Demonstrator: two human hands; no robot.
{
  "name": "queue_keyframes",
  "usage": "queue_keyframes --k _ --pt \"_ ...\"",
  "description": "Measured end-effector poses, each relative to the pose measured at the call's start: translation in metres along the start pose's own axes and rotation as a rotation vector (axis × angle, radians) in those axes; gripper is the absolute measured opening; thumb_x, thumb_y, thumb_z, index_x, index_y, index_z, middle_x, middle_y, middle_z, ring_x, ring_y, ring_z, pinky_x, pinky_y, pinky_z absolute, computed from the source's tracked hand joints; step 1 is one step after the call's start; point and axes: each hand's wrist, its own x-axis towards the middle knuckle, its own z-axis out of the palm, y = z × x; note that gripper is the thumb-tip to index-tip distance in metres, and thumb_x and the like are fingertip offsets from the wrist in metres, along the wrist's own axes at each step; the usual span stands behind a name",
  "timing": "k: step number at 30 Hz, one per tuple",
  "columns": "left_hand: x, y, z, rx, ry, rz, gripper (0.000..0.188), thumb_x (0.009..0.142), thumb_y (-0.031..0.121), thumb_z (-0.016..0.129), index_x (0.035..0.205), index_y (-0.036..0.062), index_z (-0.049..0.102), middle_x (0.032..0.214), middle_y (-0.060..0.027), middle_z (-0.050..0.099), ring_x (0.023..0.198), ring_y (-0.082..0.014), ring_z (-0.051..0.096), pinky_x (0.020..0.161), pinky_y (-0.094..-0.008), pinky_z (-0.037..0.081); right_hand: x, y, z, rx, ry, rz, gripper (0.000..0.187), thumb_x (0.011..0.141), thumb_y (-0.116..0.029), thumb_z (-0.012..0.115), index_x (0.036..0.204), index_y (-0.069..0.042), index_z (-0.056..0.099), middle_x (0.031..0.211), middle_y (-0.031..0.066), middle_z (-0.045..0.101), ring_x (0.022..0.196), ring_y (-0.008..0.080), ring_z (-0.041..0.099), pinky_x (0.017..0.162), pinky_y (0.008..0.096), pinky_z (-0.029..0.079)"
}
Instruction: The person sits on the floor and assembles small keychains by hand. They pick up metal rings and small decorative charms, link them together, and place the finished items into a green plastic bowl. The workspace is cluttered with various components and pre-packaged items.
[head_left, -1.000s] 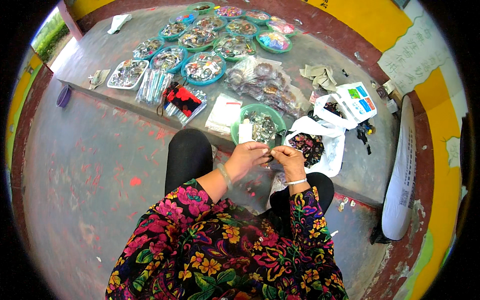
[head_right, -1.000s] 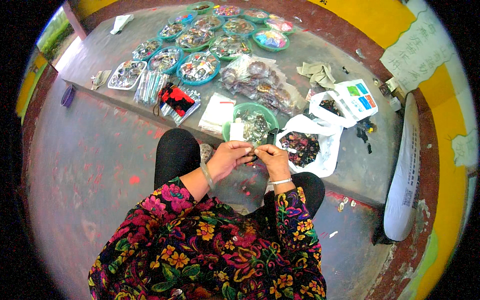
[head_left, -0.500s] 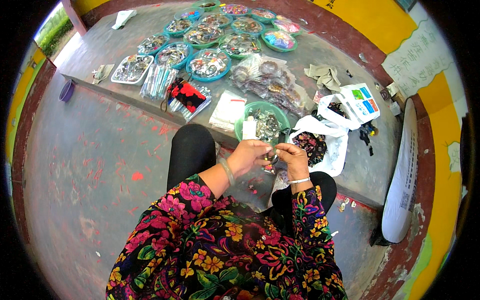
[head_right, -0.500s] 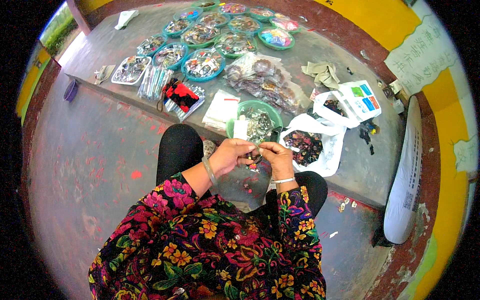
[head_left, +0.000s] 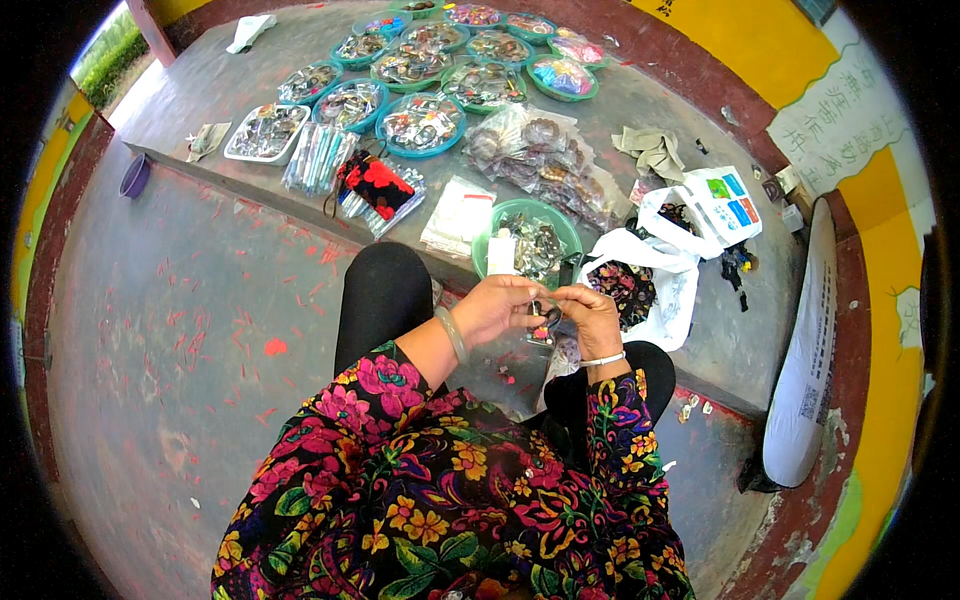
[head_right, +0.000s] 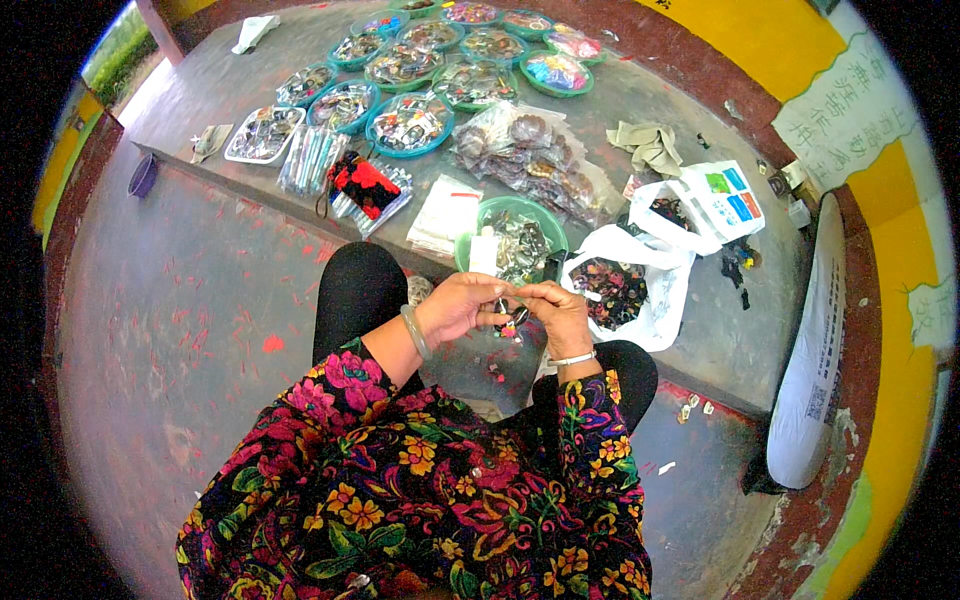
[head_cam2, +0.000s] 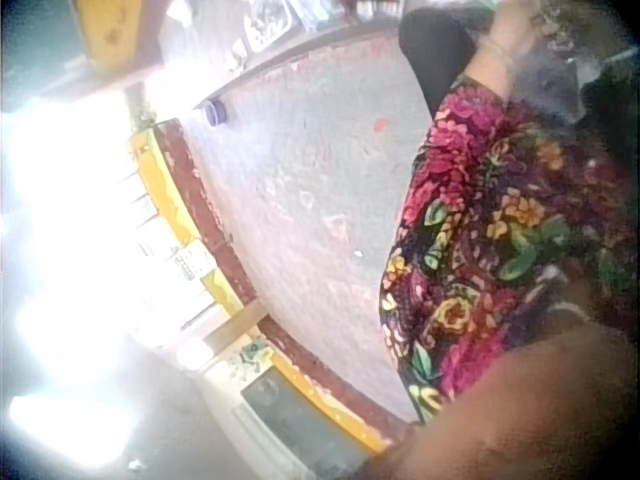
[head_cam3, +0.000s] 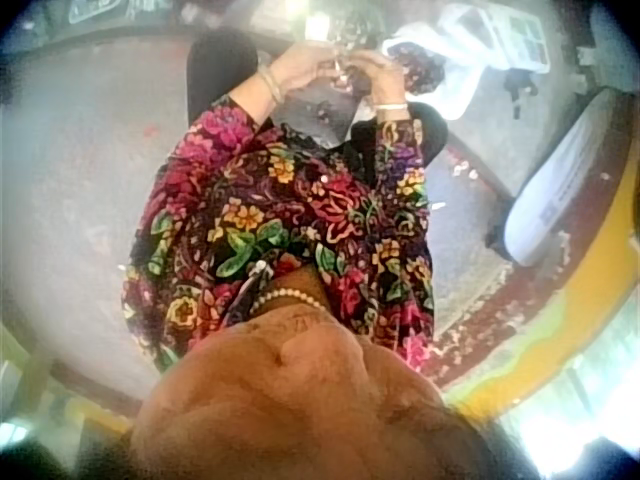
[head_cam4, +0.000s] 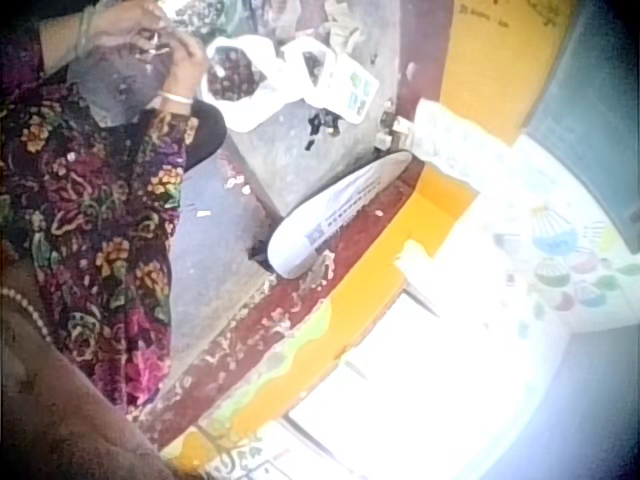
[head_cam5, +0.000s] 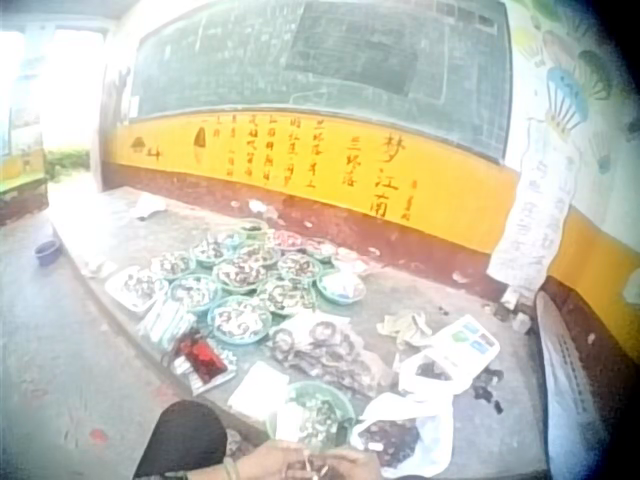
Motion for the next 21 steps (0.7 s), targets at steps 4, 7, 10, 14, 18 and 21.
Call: queue_keyframes --k 4,7,10,14,18,21 --pt "-0.0020 0.0024 0.0022 -0.035 -0.020 -0.007 0.024 0.087 0.010 0.048 0.103 -0.0068 0.054 0.093 -0.0118 0.058 0.083 -0.0176 0.060 0.072 -0.0287 0.054 0.0000 0.0023 -0.0015 -0.002 0.013 -0.002 0.014 0.074 0.008 0.053 0.083 0.004 0.063 0.080 0.0038 0.060 0.075 0.0114 0.056 0.070 0.0223 0.044" --pt "-0.0019 0.0034 0.0019 -0.047 -0.017 -0.018 0.025 0.086 0.009 0.047 0.104 -0.0076 0.053 0.094 -0.0119 0.058 0.084 -0.0181 0.060 0.074 -0.0303 0.053 -0.0007 -0.0002 -0.0006 -0.017 0.019 -0.016 0.013 0.073 0.008 0.054 0.082 0.004 0.063 0.078 0.0031 0.059 0.073 0.0108 0.055 0.069 0.0217 0.043" --pt "-0.0015 0.0037 -0.0014 -0.086 -0.069 -0.010 0.025 0.086 0.008 0.046 0.105 -0.0081 0.052 0.095 -0.0116 0.058 0.085 -0.0183 0.060 0.075 -0.0312 0.053 -0.0013 -0.0019 0.0001 -0.031 0.020 -0.023 0.012 0.073 0.008 0.054 0.080 0.004 0.063 0.078 0.0029 0.059 0.072 0.0104 0.055 0.067 0.0213 0.042" --pt "-0.0034 0.0072 0.0026 -0.181 -0.089 -0.017 0.023 0.085 0.010 0.050 0.101 -0.0066 0.054 0.092 -0.0099 0.058 0.083 -0.0168 0.060 0.073 -0.0293 0.054 -0.0018 -0.0019 0.0000 -0.037 0.028 -0.013 0.012 0.073 0.008 0.054 0.080 0.003 0.063 0.078 0.0033 0.059 0.071 0.0106 0.054 0.067 0.0214 0.042" --pt "-0.0017 0.0030 0.0042 -0.057 0.000 -0.009 0.019 0.084 0.012 0.056 0.095 -0.0034 0.056 0.088 -0.0078 0.058 0.080 -0.0145 0.059 0.070 -0.0261 0.054 -0.0013 -0.0019 0.0022 -0.063 0.036 -0.023 0.013 0.073 0.008 0.053 0.080 0.004 0.063 0.078 0.0035 0.059 0.071 0.0109 0.054 0.068 0.0218 0.042" --pt "-0.0009 0.0013 0.0052 0.008 0.052 -0.013 0.017 0.083 0.012 0.057 0.092 -0.0021 0.057 0.087 -0.0072 0.058 0.078 -0.0137 0.059 0.067 -0.0249 0.055 -0.0005 0.0012 -0.0009 -0.140 0.025 -0.043 0.014 0.073 0.008 0.052 0.081 0.004 0.063 0.079 0.0036 0.059 0.071 0.0112 0.055 0.068 0.0222 0.043"
